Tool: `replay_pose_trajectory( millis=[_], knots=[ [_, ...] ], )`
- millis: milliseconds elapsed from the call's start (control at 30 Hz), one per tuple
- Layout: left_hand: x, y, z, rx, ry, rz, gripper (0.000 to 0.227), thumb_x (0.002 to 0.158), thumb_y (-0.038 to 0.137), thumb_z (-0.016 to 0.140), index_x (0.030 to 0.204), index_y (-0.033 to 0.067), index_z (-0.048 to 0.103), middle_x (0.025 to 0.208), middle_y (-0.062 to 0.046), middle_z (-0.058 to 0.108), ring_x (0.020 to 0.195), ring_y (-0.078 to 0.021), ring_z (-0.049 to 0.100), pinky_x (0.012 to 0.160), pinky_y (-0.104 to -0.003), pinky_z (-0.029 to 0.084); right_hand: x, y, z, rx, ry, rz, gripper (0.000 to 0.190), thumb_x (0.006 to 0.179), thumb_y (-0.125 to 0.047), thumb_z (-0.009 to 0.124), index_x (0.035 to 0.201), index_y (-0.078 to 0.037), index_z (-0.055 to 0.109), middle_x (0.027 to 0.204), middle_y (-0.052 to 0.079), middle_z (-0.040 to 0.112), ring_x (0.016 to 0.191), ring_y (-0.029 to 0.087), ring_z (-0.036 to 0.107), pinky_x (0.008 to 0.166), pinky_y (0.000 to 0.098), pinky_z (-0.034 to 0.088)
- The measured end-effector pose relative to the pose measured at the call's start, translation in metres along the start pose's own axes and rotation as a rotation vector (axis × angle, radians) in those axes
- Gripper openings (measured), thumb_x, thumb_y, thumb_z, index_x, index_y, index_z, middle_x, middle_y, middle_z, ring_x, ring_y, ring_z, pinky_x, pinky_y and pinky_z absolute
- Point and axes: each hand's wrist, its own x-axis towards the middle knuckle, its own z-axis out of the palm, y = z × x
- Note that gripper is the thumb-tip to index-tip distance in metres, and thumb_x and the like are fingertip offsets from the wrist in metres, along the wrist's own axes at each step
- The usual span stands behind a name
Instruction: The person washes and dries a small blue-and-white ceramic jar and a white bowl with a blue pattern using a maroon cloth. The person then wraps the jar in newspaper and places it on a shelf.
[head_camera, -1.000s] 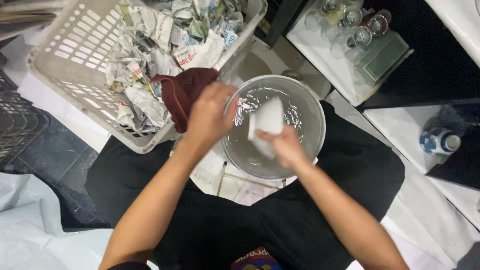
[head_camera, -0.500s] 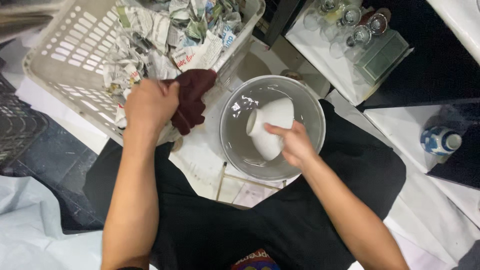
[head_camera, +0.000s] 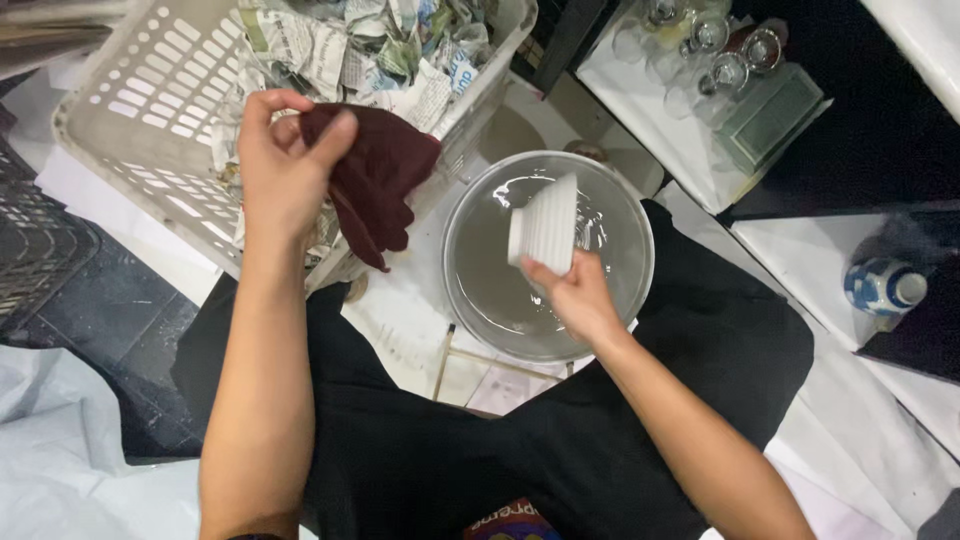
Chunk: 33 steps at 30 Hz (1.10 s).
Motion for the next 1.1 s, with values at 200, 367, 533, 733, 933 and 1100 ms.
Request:
replay_pose_trajectory(
  millis=[200, 367, 533, 733, 933, 1100],
  knots=[
    [-0.008, 0.031, 0.004, -0.692, 0.049, -0.18, 0.034, 0.087, -0.011, 0.046, 0.117, 0.0056, 0.049, 0.104, -0.014, 0.068, 0.084, -0.0175, 0.065, 0.074, -0.034, 0.061, -0.001, -0.003, 0.003, 0.168, 0.028, 0.068, 0.03, 0.089, -0.008, 0.075, 0.115, 0.006, 0.07, 0.108, 0.016, 0.077, 0.094, 0.021, 0.073, 0.083, 0.0345, 0.059],
    [-0.007, 0.017, 0.001, -0.689, -0.139, -0.005, 0.053, 0.092, -0.033, 0.048, 0.129, 0.0045, 0.048, 0.118, -0.019, 0.067, 0.102, -0.0222, 0.068, 0.086, -0.031, 0.06, -0.011, -0.023, -0.005, 0.417, -0.058, 0.083, 0.038, 0.088, -0.006, 0.072, 0.124, 0.006, 0.063, 0.116, 0.016, 0.073, 0.104, 0.025, 0.073, 0.093, 0.0404, 0.06],
    [0.002, -0.013, 0.001, -0.762, -0.026, -0.254, 0.034, 0.092, -0.019, 0.06, 0.111, 0.0067, 0.048, 0.108, -0.016, 0.068, 0.094, -0.0246, 0.073, 0.084, -0.037, 0.065, -0.019, -0.039, -0.004, 0.393, -0.122, -0.003, 0.043, 0.09, -0.006, 0.072, 0.129, 0.006, 0.061, 0.122, 0.018, 0.071, 0.111, 0.025, 0.07, 0.098, 0.0398, 0.057],
    [-0.007, -0.027, 0.013, -0.524, 0.006, -0.519, 0.021, 0.096, 0.02, 0.076, 0.087, 0.0089, 0.062, 0.084, -0.006, 0.066, 0.069, -0.0129, 0.062, 0.057, -0.025, 0.051, -0.014, -0.038, 0.011, 0.467, -0.201, 0.02, 0.045, 0.089, -0.006, 0.073, 0.131, 0.005, 0.059, 0.124, 0.018, 0.07, 0.113, 0.025, 0.07, 0.098, 0.0411, 0.058],
    [-0.014, 0.007, 0.024, 0.394, -0.131, -0.196, 0.036, 0.084, 0.029, 0.089, 0.1, 0.0104, 0.063, 0.09, -0.003, 0.055, 0.067, -0.0154, 0.047, 0.055, -0.027, 0.038, -0.011, -0.039, 0.022, 0.518, -0.26, 0.033, 0.049, 0.089, -0.005, 0.074, 0.134, 0.005, 0.058, 0.127, 0.017, 0.069, 0.116, 0.024, 0.068, 0.1, 0.0413, 0.056],
    [-0.03, 0.033, 0.018, 0.926, -0.622, 0.149, 0.067, 0.058, 0.005, 0.091, 0.12, 0.015, 0.066, 0.12, -0.017, 0.048, 0.12, -0.0385, 0.042, 0.101, -0.042, 0.042, -0.011, -0.041, 0.015, 0.495, -0.213, 0.006, 0.047, 0.089, -0.005, 0.074, 0.132, 0.005, 0.059, 0.125, 0.017, 0.07, 0.115, 0.025, 0.069, 0.1, 0.0426, 0.057]
  ],
)
